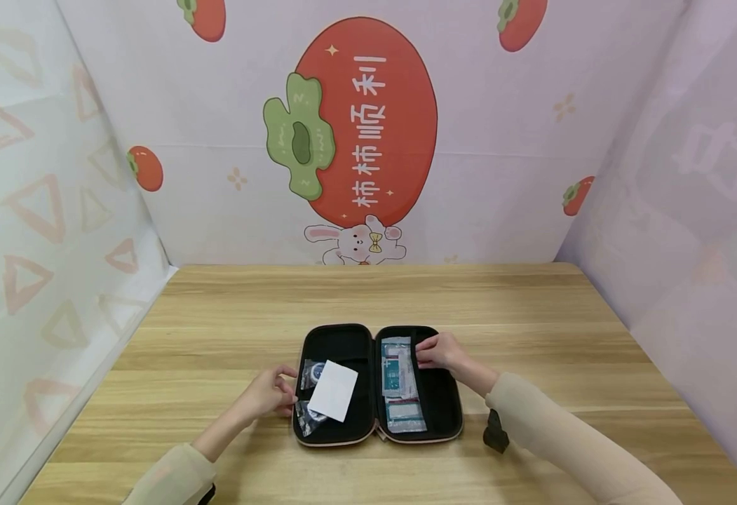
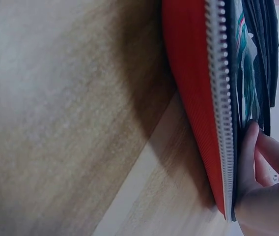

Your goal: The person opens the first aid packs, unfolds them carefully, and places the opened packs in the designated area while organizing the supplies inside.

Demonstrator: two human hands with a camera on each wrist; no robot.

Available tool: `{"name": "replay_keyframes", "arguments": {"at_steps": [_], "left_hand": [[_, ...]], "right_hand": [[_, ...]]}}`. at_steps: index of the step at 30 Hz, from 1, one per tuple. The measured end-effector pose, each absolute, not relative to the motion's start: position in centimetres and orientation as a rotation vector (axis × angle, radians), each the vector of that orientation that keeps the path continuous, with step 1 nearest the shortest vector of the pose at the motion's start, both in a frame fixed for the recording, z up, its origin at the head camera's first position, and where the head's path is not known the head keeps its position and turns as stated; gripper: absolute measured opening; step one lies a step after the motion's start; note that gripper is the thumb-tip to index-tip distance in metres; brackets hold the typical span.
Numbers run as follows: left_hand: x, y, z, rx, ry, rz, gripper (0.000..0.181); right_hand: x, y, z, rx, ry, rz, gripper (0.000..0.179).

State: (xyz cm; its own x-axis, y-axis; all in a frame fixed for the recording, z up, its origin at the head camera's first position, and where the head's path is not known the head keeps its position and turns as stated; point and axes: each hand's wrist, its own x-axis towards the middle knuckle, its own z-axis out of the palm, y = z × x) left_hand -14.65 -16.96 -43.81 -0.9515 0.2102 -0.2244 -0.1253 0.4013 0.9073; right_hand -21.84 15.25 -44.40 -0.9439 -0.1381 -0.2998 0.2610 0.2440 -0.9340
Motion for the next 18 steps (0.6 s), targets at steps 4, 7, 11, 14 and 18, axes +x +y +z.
{"name": "replay_keyframes", "arguments": {"at_steps": [4,7,11,14,18], "left_hand": [[-14.6,-16.9,-43.7,0.071,2.355,1.568,0.037],[-14.6,-16.9,-43.6,0.065,2.354,1.570,0.038],[-14.6,-16.9,-43.6,0.065,2.354,1.570,0.038],[-14.6,-16.9,-43.6,0.067,2.355,1.569,0.038],[-14.6,-16.9,-43.6,0.063,2.353,1.569,0.038]], "right_hand": [[-21.8,15.1,-44.5,0.108,2.214,-1.746,0.019],[-21.8,15.1,-44.5,0.111,2.224,-1.735,0.020],[-21.8,15.3,-44.5,0.095,2.210,-1.737,0.021],[-21.8,15.7,-44.3,0.080,2.171,-1.755,0.023],[-21.8,16.3,-44.0,0.053,2.148,-1.758,0.024]]}}
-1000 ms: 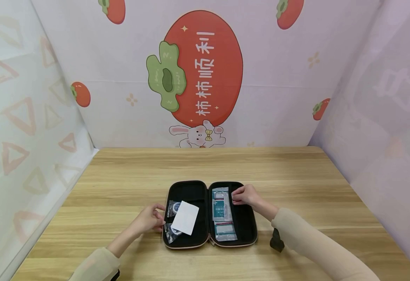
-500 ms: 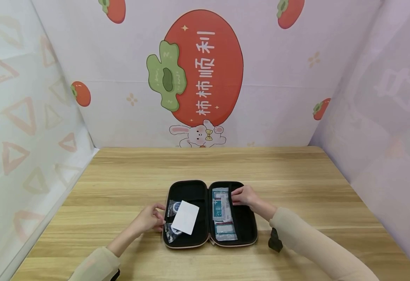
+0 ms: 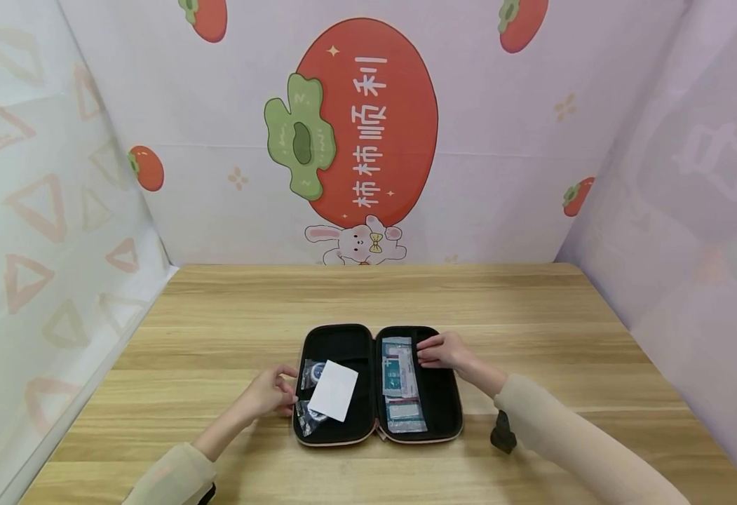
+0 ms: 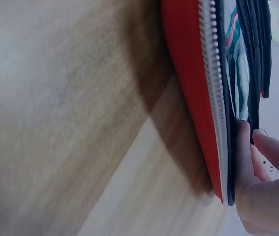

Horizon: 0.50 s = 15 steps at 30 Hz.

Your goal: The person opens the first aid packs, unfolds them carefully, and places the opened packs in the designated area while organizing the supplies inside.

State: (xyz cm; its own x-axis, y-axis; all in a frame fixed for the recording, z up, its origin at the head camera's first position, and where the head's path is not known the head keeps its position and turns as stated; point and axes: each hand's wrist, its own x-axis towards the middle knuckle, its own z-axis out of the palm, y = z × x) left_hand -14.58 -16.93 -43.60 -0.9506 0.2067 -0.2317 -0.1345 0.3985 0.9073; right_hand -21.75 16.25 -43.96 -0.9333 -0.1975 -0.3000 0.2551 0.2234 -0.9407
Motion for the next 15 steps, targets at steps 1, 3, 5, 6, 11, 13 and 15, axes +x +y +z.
{"name": "replay_keyframes", "arguments": {"at_steps": [1,3,5,6,11,13,15], "left_hand": [[-14.6,-16.9,-43.6,0.062,2.352,1.570,0.037],[-14.6,-16.9,-43.6,0.059,2.351,1.572,0.037],[-14.6,-17.0,-43.7,0.057,2.351,1.574,0.037],[-14.6,-17.0,-43.7,0.056,2.351,1.574,0.037],[-14.7,-17.0,-43.8,0.063,2.349,1.575,0.037],[-14.7,-17.0,-43.8,0.070,2.348,1.576,0.037],[-14.7,-17.1,-43.8,0.077,2.347,1.577,0.037]], "right_hand": [[-21.7,16.4,-43.9,0.035,2.157,-1.749,0.024],[-21.6,16.6,-43.6,-0.012,2.185,-1.727,0.025],[-21.5,16.6,-43.3,-0.033,2.205,-1.722,0.025],[-21.4,16.7,-43.2,-0.050,2.217,-1.714,0.025],[-21.2,16.7,-42.9,-0.164,2.276,-1.670,0.025],[-21.2,16.7,-42.8,-0.227,2.302,-1.651,0.025],[-21.1,16.6,-42.7,-0.282,2.338,-1.621,0.025]]}}
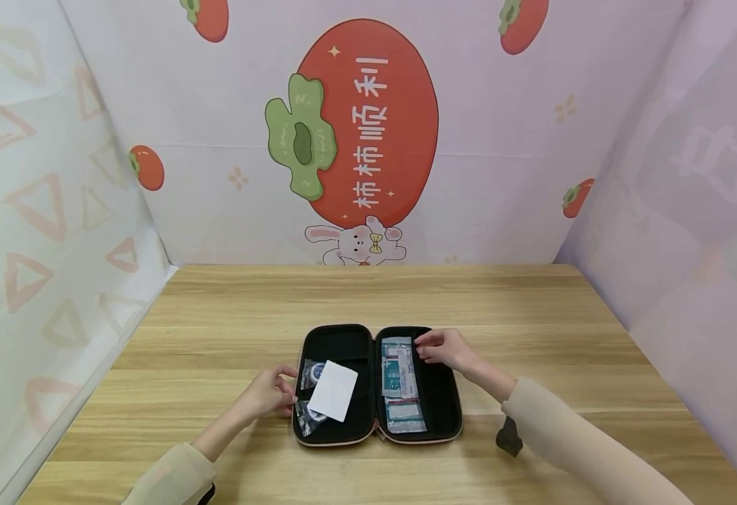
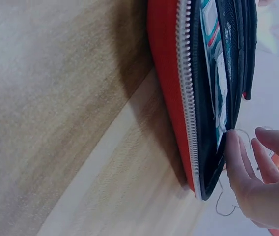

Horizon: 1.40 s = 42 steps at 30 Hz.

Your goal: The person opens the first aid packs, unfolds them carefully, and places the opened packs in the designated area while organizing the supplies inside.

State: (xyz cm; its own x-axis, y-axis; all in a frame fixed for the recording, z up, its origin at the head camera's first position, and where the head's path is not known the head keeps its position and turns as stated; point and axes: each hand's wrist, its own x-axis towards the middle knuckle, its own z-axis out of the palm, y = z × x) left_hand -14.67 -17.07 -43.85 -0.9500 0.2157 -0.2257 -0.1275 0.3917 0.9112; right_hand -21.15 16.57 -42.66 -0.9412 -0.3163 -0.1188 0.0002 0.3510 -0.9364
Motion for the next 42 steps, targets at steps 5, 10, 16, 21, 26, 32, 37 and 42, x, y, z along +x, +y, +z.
{"name": "replay_keyframes", "arguments": {"at_steps": [5,10,16,21,26,32,37,42], "left_hand": [[-14.6,-17.1,-43.9,0.084,2.344,1.578,0.037],[-14.7,-17.1,-44.0,0.072,2.342,1.577,0.037],[-14.7,-17.1,-44.0,0.058,2.340,1.577,0.036],[-14.7,-17.1,-44.0,0.058,2.345,1.572,0.037],[-14.7,-17.1,-44.1,0.060,2.349,1.570,0.037],[-14.7,-17.1,-44.0,0.053,2.346,1.578,0.037],[-14.7,-17.1,-44.1,0.056,2.346,1.585,0.038],[-14.8,-17.2,-44.2,0.059,2.343,1.590,0.038]], "right_hand": [[-20.8,16.2,-42.3,-0.425,2.425,-1.525,0.024],[-20.4,15.6,-42.0,-0.619,2.500,-1.430,0.022],[-19.8,14.4,-41.7,-0.747,2.511,-1.362,0.021],[-19.2,13.0,-41.4,-0.812,2.536,-1.308,0.019],[-18.5,11.9,-41.3,-0.911,2.567,-1.231,0.021],[-17.7,10.6,-41.4,-1.005,2.574,-1.158,0.024],[-17.1,9.5,-41.5,-1.084,2.580,-1.096,0.026],[-16.7,8.6,-41.8,-1.168,2.597,-1.027,0.028]]}}
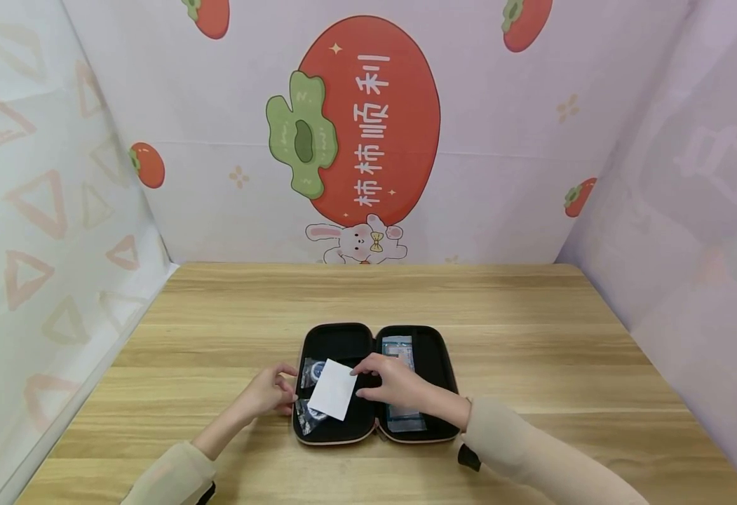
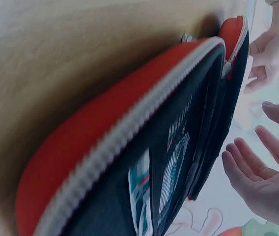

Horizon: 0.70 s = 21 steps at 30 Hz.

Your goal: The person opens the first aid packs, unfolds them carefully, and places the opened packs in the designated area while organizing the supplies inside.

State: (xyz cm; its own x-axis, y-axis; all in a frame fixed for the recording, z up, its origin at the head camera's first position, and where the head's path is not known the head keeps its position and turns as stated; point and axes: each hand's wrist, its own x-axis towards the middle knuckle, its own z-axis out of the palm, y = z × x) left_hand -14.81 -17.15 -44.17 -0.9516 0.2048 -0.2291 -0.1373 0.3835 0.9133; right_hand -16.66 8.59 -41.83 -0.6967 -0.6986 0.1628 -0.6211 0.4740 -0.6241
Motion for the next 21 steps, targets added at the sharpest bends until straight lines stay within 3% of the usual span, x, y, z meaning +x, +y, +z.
{"name": "replay_keyframes", "arguments": {"at_steps": [21], "left_hand": [[-14.9,-17.1,-44.2,0.044,2.349,1.589,0.038]], "right_hand": [[-15.7,6.5,-42.4,-1.262,2.591,-0.665,0.051]]}}
